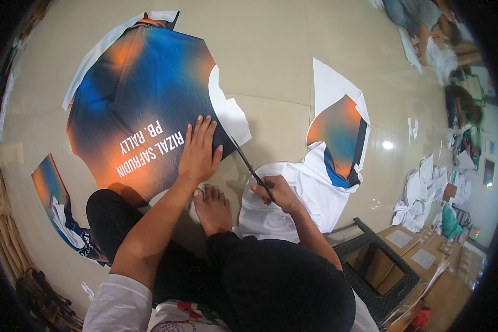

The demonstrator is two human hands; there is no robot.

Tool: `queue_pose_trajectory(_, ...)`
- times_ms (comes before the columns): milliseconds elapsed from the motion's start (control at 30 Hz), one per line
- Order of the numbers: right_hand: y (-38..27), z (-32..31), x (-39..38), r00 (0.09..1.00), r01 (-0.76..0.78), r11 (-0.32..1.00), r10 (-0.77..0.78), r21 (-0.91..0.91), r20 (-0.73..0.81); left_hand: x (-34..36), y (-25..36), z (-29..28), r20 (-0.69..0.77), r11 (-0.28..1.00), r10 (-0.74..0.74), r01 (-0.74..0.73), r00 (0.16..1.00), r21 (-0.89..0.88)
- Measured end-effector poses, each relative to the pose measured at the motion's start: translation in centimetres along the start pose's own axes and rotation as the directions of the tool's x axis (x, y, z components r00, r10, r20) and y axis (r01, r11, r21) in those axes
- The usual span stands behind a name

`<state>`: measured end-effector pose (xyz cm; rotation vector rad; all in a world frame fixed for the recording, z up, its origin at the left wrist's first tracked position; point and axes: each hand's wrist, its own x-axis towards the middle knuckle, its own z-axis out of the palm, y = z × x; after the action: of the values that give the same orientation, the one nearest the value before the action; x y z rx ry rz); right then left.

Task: The person uses scissors to cut a printed design out of a white t-shirt. They carefully trim around the edges of the design, then flip the shirt over and cut a rectangular section from the back.

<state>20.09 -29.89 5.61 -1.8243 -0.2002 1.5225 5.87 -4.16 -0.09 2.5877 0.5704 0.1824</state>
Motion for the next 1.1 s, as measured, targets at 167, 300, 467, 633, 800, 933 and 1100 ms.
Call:
queue_pose_trajectory(167,-0.03,0.14,0.23,1.0,-0.012,0.999,0.012,-0.032,-0.014,-0.07,0.03,-0.11,-0.007,1.0,-0.001,0.001,1.0,-0.017)
queue_pose_trajectory(300,-0.13,0.17,0.34,1.0,-0.02,0.999,0.019,-0.043,-0.018,-0.09,-0.03,-0.04,-0.007,1.0,0.002,-0.002,1.0,-0.013)
queue_pose_trajectory(467,-0.52,0.11,0.29,0.999,-0.033,0.996,0.032,-0.081,-0.025,-0.06,-0.04,0.09,-0.007,1.0,0.001,-0.001,1.0,-0.007)
queue_pose_trajectory(633,-0.76,0.19,0.22,0.999,-0.028,0.998,0.027,-0.057,-0.021,-0.07,-0.06,0.04,-0.003,1.0,-0.005,0.005,1.0,-0.012)
queue_pose_trajectory(800,-0.7,0.26,0.31,1.0,0.003,0.995,-0.006,-0.095,-0.027,-0.11,-0.02,0.0,-0.002,1.0,-0.004,0.004,1.0,-0.008)
queue_pose_trajectory(933,-0.55,0.37,0.44,0.999,-0.014,0.997,0.011,-0.075,-0.037,-0.08,-0.04,-0.06,0.01,1.0,-0.008,0.008,1.0,-0.009)
queue_pose_trajectory(1100,-0.38,0.35,0.51,0.999,0.004,0.993,-0.01,-0.115,-0.05,-0.08,-0.03,-0.11,0.007,1.0,-0.007,0.007,1.0,-0.006)
